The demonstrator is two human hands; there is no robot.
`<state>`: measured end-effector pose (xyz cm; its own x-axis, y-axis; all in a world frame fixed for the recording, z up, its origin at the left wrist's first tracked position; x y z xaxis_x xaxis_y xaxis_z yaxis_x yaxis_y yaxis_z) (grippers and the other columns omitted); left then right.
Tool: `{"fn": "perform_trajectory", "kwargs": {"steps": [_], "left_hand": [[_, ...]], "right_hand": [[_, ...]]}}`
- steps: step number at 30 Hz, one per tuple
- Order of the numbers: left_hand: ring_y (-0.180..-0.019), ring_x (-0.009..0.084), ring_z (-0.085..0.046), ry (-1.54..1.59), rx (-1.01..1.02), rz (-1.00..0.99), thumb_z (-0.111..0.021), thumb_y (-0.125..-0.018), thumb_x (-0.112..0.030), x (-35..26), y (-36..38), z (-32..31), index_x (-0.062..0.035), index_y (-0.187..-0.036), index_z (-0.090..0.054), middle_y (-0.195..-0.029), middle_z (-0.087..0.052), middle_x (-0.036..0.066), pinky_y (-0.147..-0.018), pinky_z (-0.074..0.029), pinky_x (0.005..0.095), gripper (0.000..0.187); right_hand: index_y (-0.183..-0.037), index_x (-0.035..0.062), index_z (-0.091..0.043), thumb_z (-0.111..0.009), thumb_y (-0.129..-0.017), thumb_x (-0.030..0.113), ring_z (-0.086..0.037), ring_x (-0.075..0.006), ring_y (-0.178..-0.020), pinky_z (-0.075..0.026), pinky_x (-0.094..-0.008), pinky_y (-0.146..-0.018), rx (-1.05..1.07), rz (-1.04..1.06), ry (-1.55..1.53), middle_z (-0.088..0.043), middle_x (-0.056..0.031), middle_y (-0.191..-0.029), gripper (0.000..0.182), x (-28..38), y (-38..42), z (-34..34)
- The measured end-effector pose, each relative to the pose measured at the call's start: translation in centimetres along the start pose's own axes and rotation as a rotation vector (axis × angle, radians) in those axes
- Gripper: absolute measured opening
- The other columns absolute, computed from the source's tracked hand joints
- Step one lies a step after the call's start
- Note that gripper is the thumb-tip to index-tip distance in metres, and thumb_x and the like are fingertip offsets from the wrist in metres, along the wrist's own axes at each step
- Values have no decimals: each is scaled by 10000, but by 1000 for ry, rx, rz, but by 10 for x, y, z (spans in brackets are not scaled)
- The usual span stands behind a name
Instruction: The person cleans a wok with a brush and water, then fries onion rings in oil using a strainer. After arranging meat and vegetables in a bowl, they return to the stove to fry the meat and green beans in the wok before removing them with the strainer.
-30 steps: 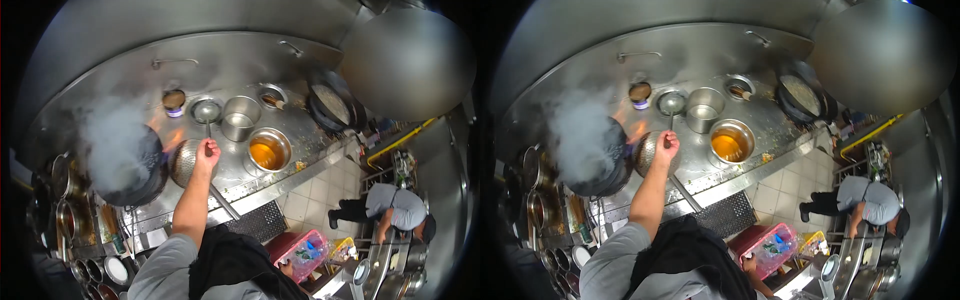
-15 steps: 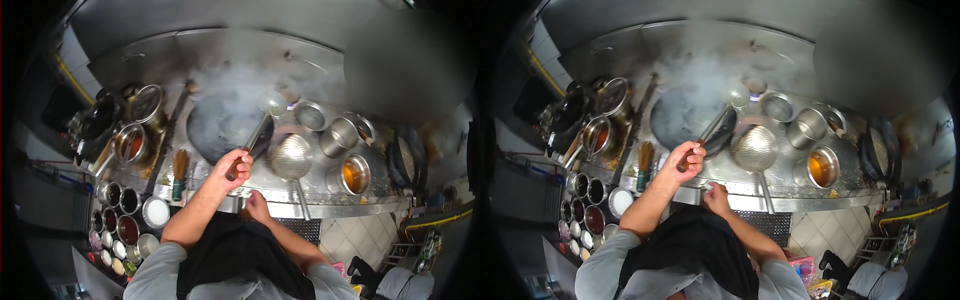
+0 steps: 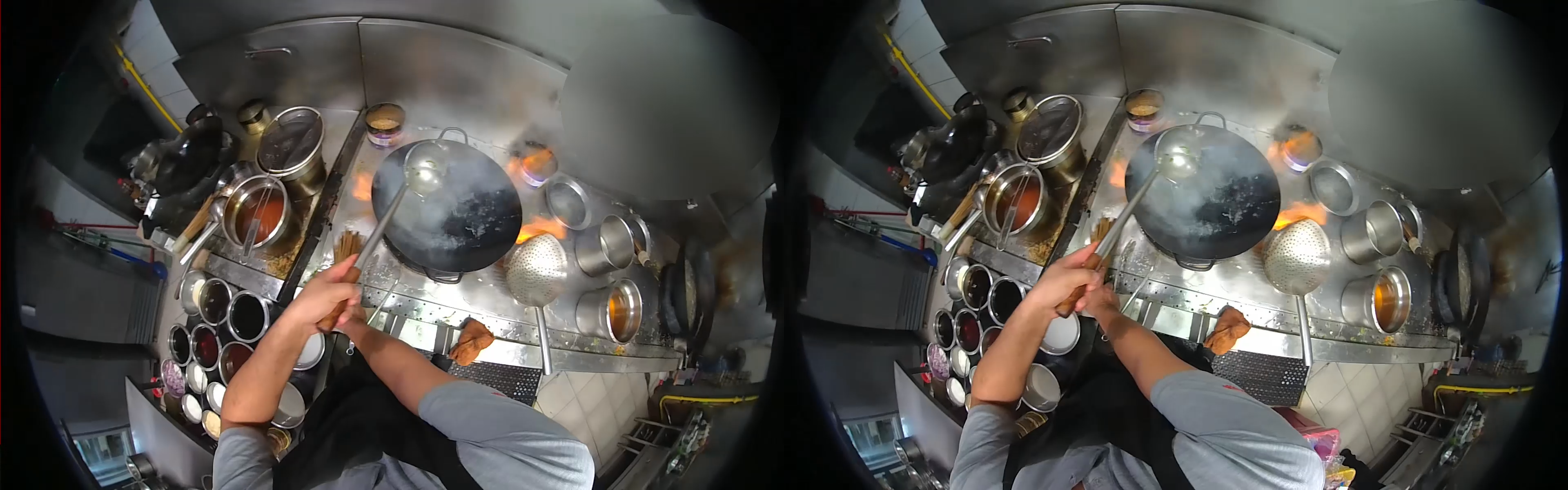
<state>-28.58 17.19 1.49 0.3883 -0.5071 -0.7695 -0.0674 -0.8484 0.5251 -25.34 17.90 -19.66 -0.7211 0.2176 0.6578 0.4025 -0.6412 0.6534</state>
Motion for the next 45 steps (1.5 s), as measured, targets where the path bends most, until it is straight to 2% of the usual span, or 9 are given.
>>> {"fn": "perform_trajectory", "kwargs": {"steps": [3, 11, 18, 24, 28, 30, 36, 39, 45], "left_hand": [[-460, 117, -469, -133, -9, -4, -555, -803, 9, -6, -6, 17, -107, -1530, -169, -690, -513, 35, -410, -404, 263, 832], [-420, 139, -503, -736, -103, -61, -513, -810, -50, -33, -67, 36, -120, -1512, -243, -713, -552, 49, -335, -370, 297, 756], [-451, 139, -513, -145, 162, 179, -535, -854, -53, 86, -97, 11, -154, -1531, -147, -669, -523, 24, -382, -408, 295, 787], [-484, 108, -479, 614, 288, 356, -512, -932, -155, 113, -39, -51, -202, -1066, -490, -720, -519, -6, -392, -358, 259, 143], [-486, 107, -475, 706, 288, 341, -516, -933, -166, 112, -26, -55, -202, -963, -514, -728, -520, -13, -397, -353, 251, 46], [-485, 105, -475, 680, 269, 313, -528, -925, -162, 105, -28, -57, -198, -971, -505, -715, -522, -17, -394, -353, 252, 63], [-452, 111, -455, 512, 163, 296, -539, -922, -145, 97, -50, -45, -180, -1038, -448, -704, -515, 2, -351, -331, 263, 152], [-456, 116, -465, 440, 107, 254, -557, -906, -131, 88, -55, -41, -173, -1090, -438, -698, -526, 18, -350, -326, 263, 223], [-446, 125, -478, 280, 48, 219, -550, -888, -97, 85, -66, -33, -129, -1109, -443, -689, -535, 30, -343, -341, 273, 247]], "right_hand": [[-1440, 63, -272, -666, -784, 414, -609, -332, -1090, -496, -388, -902, -50, 204, 127, -595, -206, -1189, 842, -61, -77, -47], [-1446, 17, -348, -673, -778, 316, -576, -201, -993, -500, -320, -784, 340, 260, -712, -559, -97, -1160, 800, -101, 138, 169], [-1436, 21, -315, -699, -754, 160, -614, -259, -1028, -528, -429, -884, 75, 248, -1163, -531, -135, -1259, 795, -163, 280, 287], [-1432, 75, -399, -693, -799, 302, -661, -339, -964, -517, -414, -784, -706, 257, 409, -679, -234, -940, 735, -89, 180, 384], [-1393, 154, -473, -679, -812, 347, -616, -403, -1040, -497, -432, -895, -144, 397, 561, -663, -211, -1091, 645, -134, 16, 400], [-1352, 175, -529, -664, -818, 364, -602, -385, -1090, -473, -402, -962, -335, 123, 990, -628, -238, -1168, 583, -42, 74, 407], [-1347, 213, -549, -686, -793, 387, -632, -350, -1050, -503, -428, -904, -222, 258, 997, -649, -192, -1145, 597, -45, 37, 418], [-1352, 201, -545, -704, -811, 376, -658, -212, -779, -548, -329, -657, -28, -68, 284, -683, -156, -975, 590, -48, 44, 415], [-1337, 198, -557, -632, -860, 352, -657, -319, -991, -522, -419, -847, -217, 83, 753, -667, -195, -1093, 507, -41, 41, 401]]}}
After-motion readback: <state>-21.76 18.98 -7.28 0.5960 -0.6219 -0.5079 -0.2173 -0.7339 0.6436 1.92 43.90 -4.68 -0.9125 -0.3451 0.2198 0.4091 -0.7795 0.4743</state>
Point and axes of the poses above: each hand's wrist, its own y-axis away from the middle knuckle, its own z-axis out of the back of the hand, x = y × z, the point moved 4 cm from there along -y, towards the middle knuckle
